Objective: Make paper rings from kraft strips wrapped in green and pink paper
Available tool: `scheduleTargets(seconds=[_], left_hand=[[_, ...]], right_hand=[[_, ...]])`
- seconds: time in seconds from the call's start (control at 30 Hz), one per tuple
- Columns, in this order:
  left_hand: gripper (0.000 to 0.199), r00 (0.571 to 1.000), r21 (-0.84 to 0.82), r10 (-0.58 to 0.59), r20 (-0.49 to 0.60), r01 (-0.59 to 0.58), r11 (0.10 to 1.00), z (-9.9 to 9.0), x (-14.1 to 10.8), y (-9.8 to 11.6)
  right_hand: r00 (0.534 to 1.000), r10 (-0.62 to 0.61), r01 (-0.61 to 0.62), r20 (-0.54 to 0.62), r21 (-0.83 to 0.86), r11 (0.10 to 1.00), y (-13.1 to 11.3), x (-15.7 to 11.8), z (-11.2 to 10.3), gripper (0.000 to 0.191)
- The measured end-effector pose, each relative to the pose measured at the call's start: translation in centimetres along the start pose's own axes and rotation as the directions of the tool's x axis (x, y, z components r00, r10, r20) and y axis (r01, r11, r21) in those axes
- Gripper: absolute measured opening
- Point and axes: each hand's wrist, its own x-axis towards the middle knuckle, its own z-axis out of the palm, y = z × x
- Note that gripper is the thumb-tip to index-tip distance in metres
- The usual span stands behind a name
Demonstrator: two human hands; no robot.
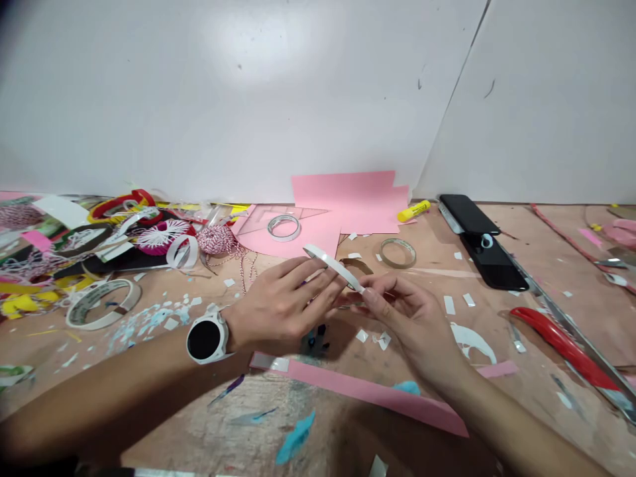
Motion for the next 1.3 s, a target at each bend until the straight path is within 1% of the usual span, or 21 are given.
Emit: scheduleTargets(seconds=[0.17,0.27,0.4,0.5,0.63,0.73,0.87,1.0,1.1,1.23,1.3], left_hand=[[0.04,1.0,0.018,0.009,0.024,-0.01,1.0,0.0,0.1,-0.3],[0.039,0.996,0.001,-0.013,0.09,0.013,1.0,-0.1,0.3,-0.2],[0.034,0.986,-0.056,-0.079,0.149,0.089,0.994,-0.5,0.4,-0.1],[0.024,0.979,-0.072,-0.117,0.167,0.131,0.989,-0.4,0.3,0.0],[0.015,0.986,-0.064,-0.1,0.134,0.11,0.992,0.3,0.2,0.1],[0.015,0.992,-0.084,-0.08,0.094,0.088,0.993,0.8,0.0,0.3],[0.014,0.995,-0.094,-0.08,0.058,0.086,0.992,0.9,0.0,0.5],[0.012,0.996,-0.124,-0.084,0.026,0.087,0.988,0.6,0.1,0.7],[0.013,0.994,-0.184,-0.105,0.015,0.106,0.977,0.6,0.3,0.8],[0.013,0.986,-0.272,-0.166,0.0,0.159,0.949,0.6,0.5,0.8],[0.012,0.983,-0.32,-0.183,0.015,0.178,0.931,0.6,0.5,0.7]], right_hand=[[0.992,-0.025,0.021,-0.126,-0.028,0.999,-0.5,0.2,0.2,0.019],[0.988,-0.034,0.033,-0.152,-0.009,0.999,-0.7,0.3,0.4,0.02],[0.995,0.01,-0.007,-0.094,0.036,0.999,-0.6,0.2,0.3,0.018],[0.994,0.101,-0.098,-0.046,0.063,0.993,-0.3,0.1,0.2,0.018],[0.965,0.264,-0.259,-0.013,0.151,0.954,-0.2,0.0,0.4,0.024],[0.942,0.334,-0.335,0.041,0.203,0.92,-0.7,0.1,0.8,0.027],[0.932,0.349,-0.361,0.097,0.186,0.914,-0.8,0.1,1.0,0.026],[0.928,0.336,-0.356,0.158,0.121,0.927,-0.3,0.1,0.7,0.024],[0.922,0.336,-0.35,0.191,0.047,0.935,-0.2,0.0,0.3,0.023],[0.899,0.376,-0.37,0.226,-0.073,0.926,-0.7,-0.3,0.4,0.032],[0.904,0.358,-0.342,0.233,-0.108,0.933,-1.1,-0.3,0.7,0.035]])
